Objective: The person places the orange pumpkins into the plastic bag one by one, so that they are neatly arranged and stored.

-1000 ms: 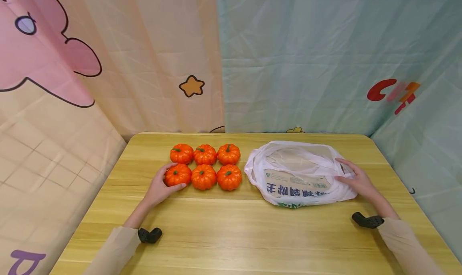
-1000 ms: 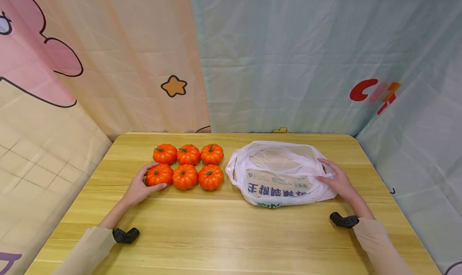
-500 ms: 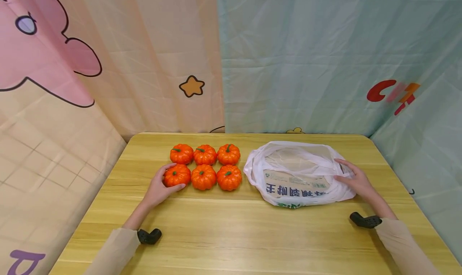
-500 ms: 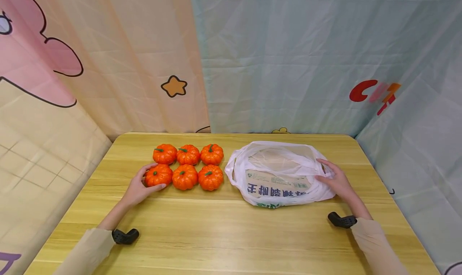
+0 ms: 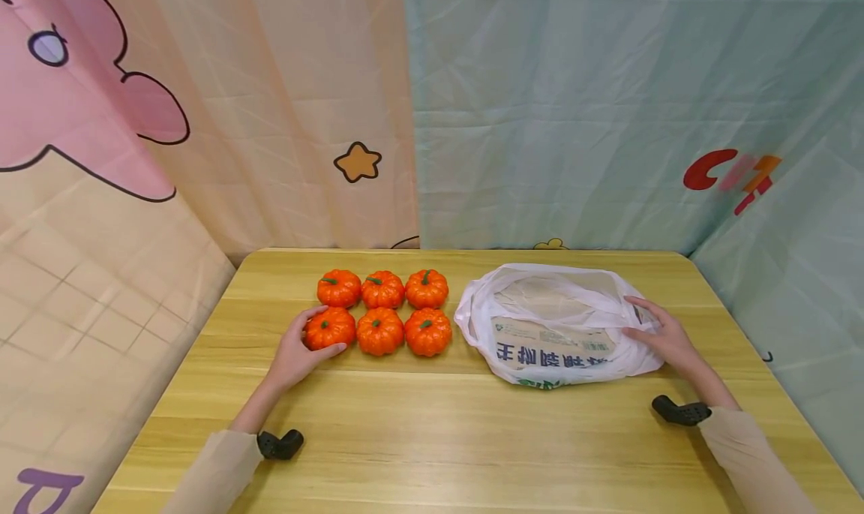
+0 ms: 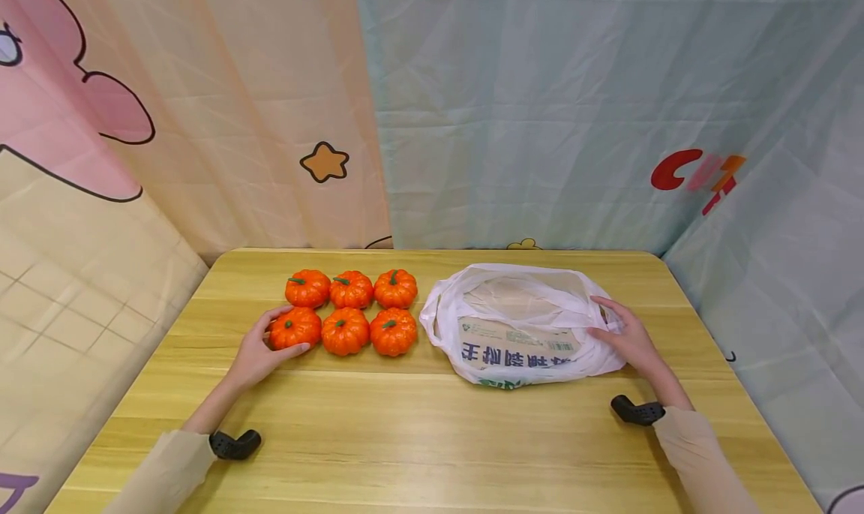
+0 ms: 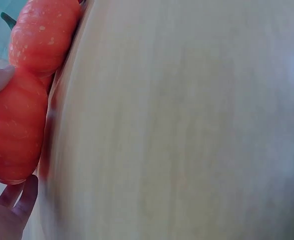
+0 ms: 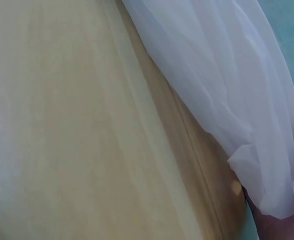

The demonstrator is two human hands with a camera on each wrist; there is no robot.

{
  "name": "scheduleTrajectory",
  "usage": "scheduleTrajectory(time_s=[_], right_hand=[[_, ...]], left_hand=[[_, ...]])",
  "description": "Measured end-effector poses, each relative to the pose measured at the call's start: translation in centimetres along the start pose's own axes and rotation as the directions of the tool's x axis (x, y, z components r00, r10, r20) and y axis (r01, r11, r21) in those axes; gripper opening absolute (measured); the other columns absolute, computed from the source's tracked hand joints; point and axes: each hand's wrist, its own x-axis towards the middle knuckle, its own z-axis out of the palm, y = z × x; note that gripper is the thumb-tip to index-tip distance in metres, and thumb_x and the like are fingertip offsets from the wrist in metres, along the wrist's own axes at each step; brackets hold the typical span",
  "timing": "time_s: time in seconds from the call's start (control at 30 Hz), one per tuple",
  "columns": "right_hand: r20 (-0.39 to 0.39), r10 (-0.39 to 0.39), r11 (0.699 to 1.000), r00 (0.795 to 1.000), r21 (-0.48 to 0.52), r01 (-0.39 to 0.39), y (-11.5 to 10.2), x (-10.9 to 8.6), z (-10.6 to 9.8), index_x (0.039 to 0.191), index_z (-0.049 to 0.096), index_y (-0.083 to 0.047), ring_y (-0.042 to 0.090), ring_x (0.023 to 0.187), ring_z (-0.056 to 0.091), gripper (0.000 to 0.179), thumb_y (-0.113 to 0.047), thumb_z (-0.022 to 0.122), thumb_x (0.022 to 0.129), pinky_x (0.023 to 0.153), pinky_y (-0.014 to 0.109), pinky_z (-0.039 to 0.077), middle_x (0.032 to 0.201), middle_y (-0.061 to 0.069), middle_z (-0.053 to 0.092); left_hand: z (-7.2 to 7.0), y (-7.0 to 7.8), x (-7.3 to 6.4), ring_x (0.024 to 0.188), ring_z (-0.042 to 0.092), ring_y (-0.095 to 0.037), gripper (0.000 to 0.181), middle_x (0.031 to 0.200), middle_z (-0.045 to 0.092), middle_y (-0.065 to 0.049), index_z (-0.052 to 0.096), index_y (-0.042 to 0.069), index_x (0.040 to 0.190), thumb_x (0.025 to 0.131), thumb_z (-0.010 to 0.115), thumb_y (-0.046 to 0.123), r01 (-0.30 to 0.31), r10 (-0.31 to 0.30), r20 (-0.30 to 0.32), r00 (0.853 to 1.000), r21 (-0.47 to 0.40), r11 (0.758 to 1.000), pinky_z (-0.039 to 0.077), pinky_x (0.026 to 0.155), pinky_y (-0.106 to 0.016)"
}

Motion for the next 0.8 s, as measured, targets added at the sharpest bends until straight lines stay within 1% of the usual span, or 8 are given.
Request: scheduleTrajectory(time_s=[0.17, 0.37, 0.63, 0.8], right_hand=[[0.000, -0.008, 1.000, 1.000, 0.007, 0.008, 0.2, 0.0, 0.0, 0.144, 0.035, 0.001, 0.055, 0.139, 0.012, 0.065, -0.019, 0.066, 0.091, 0.108, 0.073, 0.006, 0.152, 0.035, 0.020], [0.004, -0.019, 1.000, 1.000, 0.018, 0.019, 0.3, -0.1, 0.0, 0.144, 0.034, 0.002, 0.056, 0.139, 0.010, 0.065, -0.018, 0.066, 0.091, 0.107, 0.074, 0.006, 0.152, 0.035, 0.019], [0.003, -0.006, 1.000, 1.000, 0.024, 0.006, 0.0, -0.3, -0.2, 0.145, 0.034, 0.000, 0.055, 0.139, 0.009, 0.065, -0.020, 0.065, 0.092, 0.108, 0.073, 0.005, 0.152, 0.035, 0.019], [0.001, -0.029, 0.999, 1.000, 0.023, 0.029, -0.1, -0.3, -0.1, 0.145, 0.034, 0.003, 0.056, 0.139, 0.010, 0.065, -0.018, 0.065, 0.091, 0.107, 0.073, 0.006, 0.151, 0.036, 0.021]], left_hand=[[-0.1, 0.3, -0.2, 0.127, 0.044, -0.035, 0.075, 0.142, 0.043, -0.017, 0.041, 0.009, 0.139, 0.078, 0.081, 0.023, -0.002, 0.002, -0.016, 1.000, 0.001, 1.000, 0.034, 0.106, -0.056], [-0.1, 1.2, -0.3, 0.127, 0.043, -0.035, 0.075, 0.144, 0.042, -0.016, 0.043, 0.011, 0.138, 0.076, 0.082, 0.028, -0.002, 0.002, -0.057, 0.998, -0.001, 1.000, 0.034, 0.106, -0.057], [0.1, 3.3, -0.7, 0.131, 0.039, -0.035, 0.075, 0.147, 0.039, -0.015, 0.041, 0.011, 0.140, 0.078, 0.080, 0.028, 0.034, -0.034, -0.087, 0.996, -0.006, 0.999, 0.034, 0.107, -0.056], [0.3, 4.5, -0.9, 0.129, 0.041, -0.033, 0.074, 0.146, 0.039, -0.015, 0.042, 0.013, 0.140, 0.078, 0.080, 0.029, 0.043, -0.045, -0.101, 0.994, -0.022, 0.999, 0.037, 0.105, -0.053]])
